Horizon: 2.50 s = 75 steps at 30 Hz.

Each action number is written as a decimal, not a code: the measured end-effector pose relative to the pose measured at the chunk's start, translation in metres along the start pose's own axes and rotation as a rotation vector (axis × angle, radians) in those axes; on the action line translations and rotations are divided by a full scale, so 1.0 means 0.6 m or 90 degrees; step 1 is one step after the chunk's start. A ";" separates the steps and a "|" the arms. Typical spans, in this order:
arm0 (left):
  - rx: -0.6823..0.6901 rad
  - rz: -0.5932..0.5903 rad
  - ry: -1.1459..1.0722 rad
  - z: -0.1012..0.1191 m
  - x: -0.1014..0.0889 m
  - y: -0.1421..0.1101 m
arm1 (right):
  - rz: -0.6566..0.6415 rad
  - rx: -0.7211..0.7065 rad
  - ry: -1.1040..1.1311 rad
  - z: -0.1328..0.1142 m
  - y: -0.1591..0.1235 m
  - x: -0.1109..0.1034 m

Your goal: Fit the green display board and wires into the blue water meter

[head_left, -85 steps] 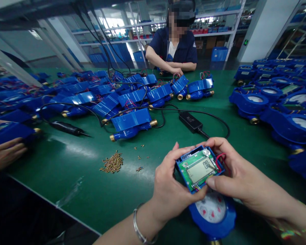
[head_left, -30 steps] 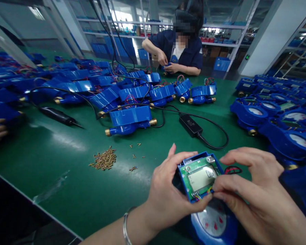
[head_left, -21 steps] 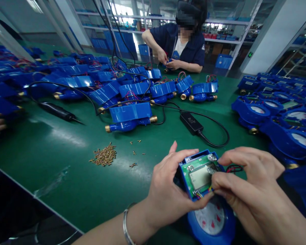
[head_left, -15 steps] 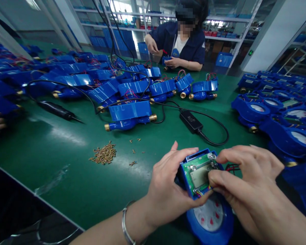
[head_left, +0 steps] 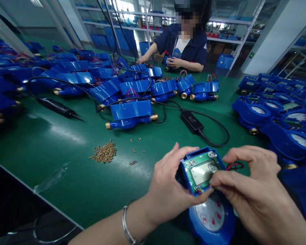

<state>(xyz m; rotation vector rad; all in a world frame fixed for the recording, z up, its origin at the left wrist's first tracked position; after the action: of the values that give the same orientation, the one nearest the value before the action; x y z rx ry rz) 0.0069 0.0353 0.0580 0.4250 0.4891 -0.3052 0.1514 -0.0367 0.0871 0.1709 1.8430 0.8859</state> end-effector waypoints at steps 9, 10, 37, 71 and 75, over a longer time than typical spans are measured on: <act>-0.025 -0.003 -0.017 -0.006 0.004 0.003 | -0.075 0.015 0.036 0.012 -0.005 -0.007; -0.031 -0.006 -0.026 -0.006 0.004 0.004 | -0.102 0.017 0.042 0.015 -0.007 -0.011; -0.141 -0.108 -0.075 -0.013 -0.004 0.006 | -0.100 0.116 0.112 0.029 -0.006 0.008; -0.125 -0.063 0.036 0.002 -0.010 0.003 | -0.131 0.241 0.360 0.025 -0.011 0.027; -0.156 -0.072 0.007 0.001 -0.008 0.004 | -0.120 0.260 0.460 0.031 -0.007 0.030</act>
<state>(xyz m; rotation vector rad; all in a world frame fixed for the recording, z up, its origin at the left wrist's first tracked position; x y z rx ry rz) 0.0039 0.0383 0.0615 0.1617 0.5549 -0.3474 0.1599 -0.0216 0.0676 -0.0884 2.6548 0.4458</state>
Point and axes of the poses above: each hand's wrist, its own y-axis towards the middle knuckle, its own x-axis out of the palm, z = x × y, the point moved 4 cm from there along y, towards the middle knuckle, and after that the axes turned 14 degrees about -x, right-handed, at the moved point
